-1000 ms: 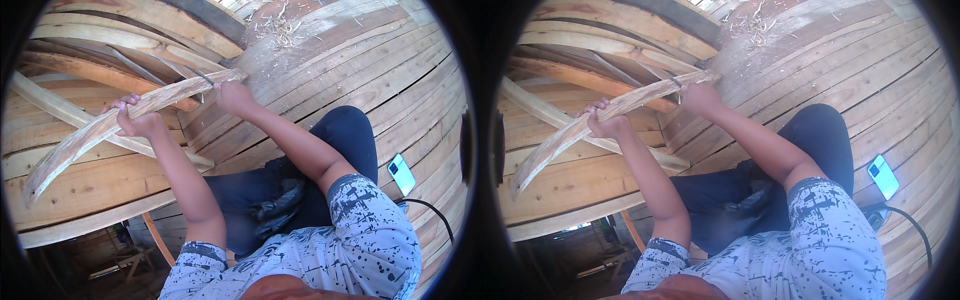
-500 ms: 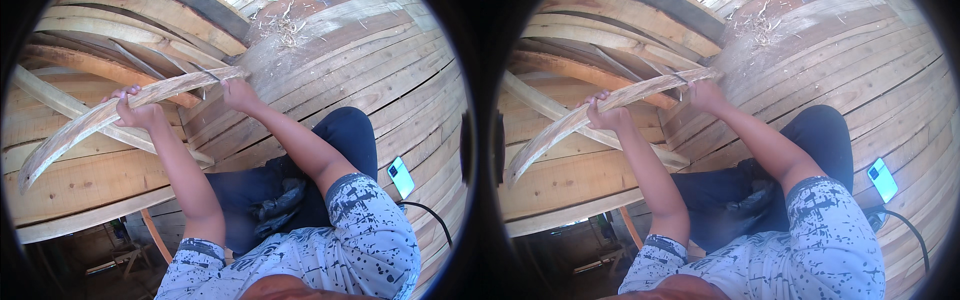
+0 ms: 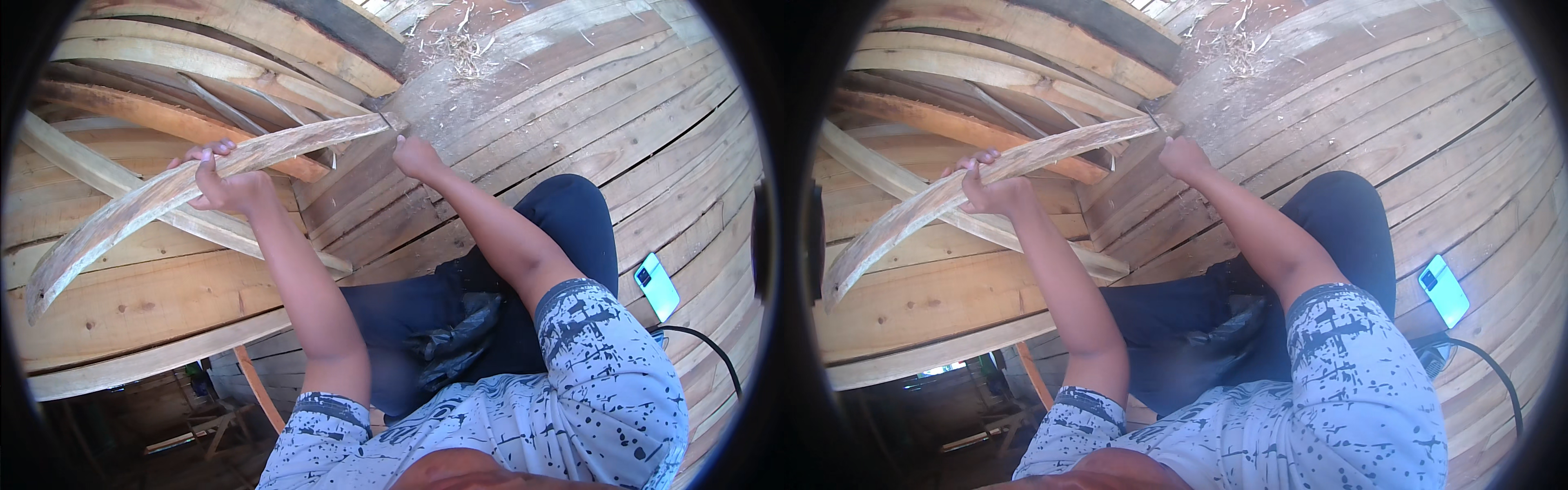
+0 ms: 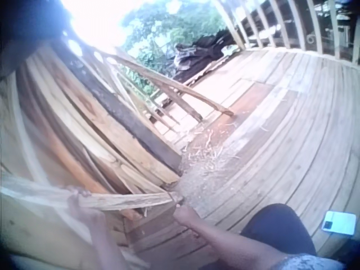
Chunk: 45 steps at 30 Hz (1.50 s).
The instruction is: The person sits cross-legged on a wooden floor and uses a knife to carve a long, curved piece of wood. They hold the wood with their left hand and use the knife in their right hand to shave off thin strips of wood, creating wood shavings that fall onto the floor.
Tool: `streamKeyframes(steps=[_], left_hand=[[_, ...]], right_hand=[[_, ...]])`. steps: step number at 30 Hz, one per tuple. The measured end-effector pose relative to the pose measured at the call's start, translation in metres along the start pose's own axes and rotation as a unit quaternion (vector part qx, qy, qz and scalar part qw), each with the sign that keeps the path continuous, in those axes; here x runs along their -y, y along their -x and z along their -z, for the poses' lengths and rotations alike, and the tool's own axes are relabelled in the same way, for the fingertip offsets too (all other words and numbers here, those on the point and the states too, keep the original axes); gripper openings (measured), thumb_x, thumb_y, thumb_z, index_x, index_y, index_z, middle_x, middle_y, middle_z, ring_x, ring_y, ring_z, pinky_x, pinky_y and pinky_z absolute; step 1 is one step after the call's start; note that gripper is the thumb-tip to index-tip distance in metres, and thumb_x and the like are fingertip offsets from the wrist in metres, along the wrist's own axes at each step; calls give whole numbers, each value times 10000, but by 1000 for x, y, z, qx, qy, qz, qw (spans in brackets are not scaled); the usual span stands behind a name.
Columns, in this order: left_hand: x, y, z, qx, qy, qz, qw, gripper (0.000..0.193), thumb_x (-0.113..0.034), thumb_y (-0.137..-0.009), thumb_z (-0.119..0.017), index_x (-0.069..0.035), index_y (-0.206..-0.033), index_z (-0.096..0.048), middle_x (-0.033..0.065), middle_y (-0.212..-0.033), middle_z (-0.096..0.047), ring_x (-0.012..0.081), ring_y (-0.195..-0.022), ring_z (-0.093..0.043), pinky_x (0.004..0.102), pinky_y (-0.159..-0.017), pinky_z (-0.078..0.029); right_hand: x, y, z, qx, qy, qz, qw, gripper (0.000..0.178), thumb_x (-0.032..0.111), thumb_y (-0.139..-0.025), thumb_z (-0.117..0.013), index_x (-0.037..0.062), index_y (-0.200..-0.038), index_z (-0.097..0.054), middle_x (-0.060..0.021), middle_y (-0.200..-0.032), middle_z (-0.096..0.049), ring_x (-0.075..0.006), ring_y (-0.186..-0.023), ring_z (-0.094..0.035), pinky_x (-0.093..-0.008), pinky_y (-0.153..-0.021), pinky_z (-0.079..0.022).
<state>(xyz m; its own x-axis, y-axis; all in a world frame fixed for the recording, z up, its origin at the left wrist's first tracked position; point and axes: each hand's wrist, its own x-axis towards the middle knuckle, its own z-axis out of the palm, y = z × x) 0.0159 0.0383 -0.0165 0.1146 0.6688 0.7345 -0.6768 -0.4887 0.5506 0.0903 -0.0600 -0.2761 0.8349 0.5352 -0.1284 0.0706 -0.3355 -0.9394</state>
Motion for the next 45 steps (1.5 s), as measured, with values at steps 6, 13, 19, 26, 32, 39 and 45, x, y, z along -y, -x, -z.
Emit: streamKeyframes(steps=[6, 13, 19, 26, 32, 39, 45], left_hand=[[-4, -2, 9, -11, -17, 0, 1000, 483, 17, -702, -535, -70, -1165, -431, 75, -739, -495, 195, -569, -477, 349, -565, -441], [-1, -12, 18, -4, -17, 3, 1000, 495, 11, -700, -530, -66, -1176, -418, 77, -739, -491, 194, -558, -478, 347, -556, -443], [2, -8, 3, -15, -4, -1, 1000, 495, 9, -692, -540, -74, -1167, -427, 64, -739, -494, 190, -566, -489, 343, -554, -439], [4, -10, 11, 3, 16, 9, 1000, 494, 7, -688, -557, -95, -1154, -428, 59, -721, -498, 189, -570, -490, 347, -558, -449], [1, -9, 16, 15, 13, 4, 1000, 524, 11, -691, -541, -79, -1191, -417, 64, -727, -512, 183, -569, -492, 341, -563, -449], [0, -12, 13, 10, 22, 19, 1000, 513, 6, -696, -543, -78, -1186, -414, 60, -721, -507, 179, -577, -485, 343, -571, -446], [3, -6, 6, -11, 10, 10, 1000, 489, 5, -700, -549, -83, -1166, -432, 52, -719, -507, 177, -580, -485, 342, -569, -445]], right_hand=[[53, 16, -7, 47, -45, 11, 998, 558, 347, -1029, -349, -105, -944, -665, -353, -983, -646, -502, -982, -622, -557, -902, -473], [55, 11, 3, 60, -1, 48, 997, 556, 354, -1026, -358, -103, -943, -665, -358, -990, -643, -516, -990, -613, -551, -909, -470], [16, 3, 4, 33, -24, -18, 999, 555, 335, -1030, -344, -110, -941, -664, -360, -984, -644, -511, -994, -616, -553, -915, -468], [16, -1, -2, 25, -28, -40, 999, 544, 313, -1029, -342, -108, -921, -667, -346, -948, -654, -508, -952, -631, -541, -889, -487], [68, 18, -4, 53, -55, 103, 992, 540, 303, -1028, -351, -100, -885, -681, -346, -913, -658, -515, -943, -634, -533, -890, -492], [41, 7, -2, 33, -30, 23, 999, 534, 309, -1025, -364, -110, -888, -666, -347, -919, -658, -512, -942, -636, -548, -875, -493], [23, 4, -5, 10, -40, -51, 998, 533, 310, -1030, -359, -114, -914, -662, -348, -961, -655, -509, -941, -637, -560, -866, -491]])
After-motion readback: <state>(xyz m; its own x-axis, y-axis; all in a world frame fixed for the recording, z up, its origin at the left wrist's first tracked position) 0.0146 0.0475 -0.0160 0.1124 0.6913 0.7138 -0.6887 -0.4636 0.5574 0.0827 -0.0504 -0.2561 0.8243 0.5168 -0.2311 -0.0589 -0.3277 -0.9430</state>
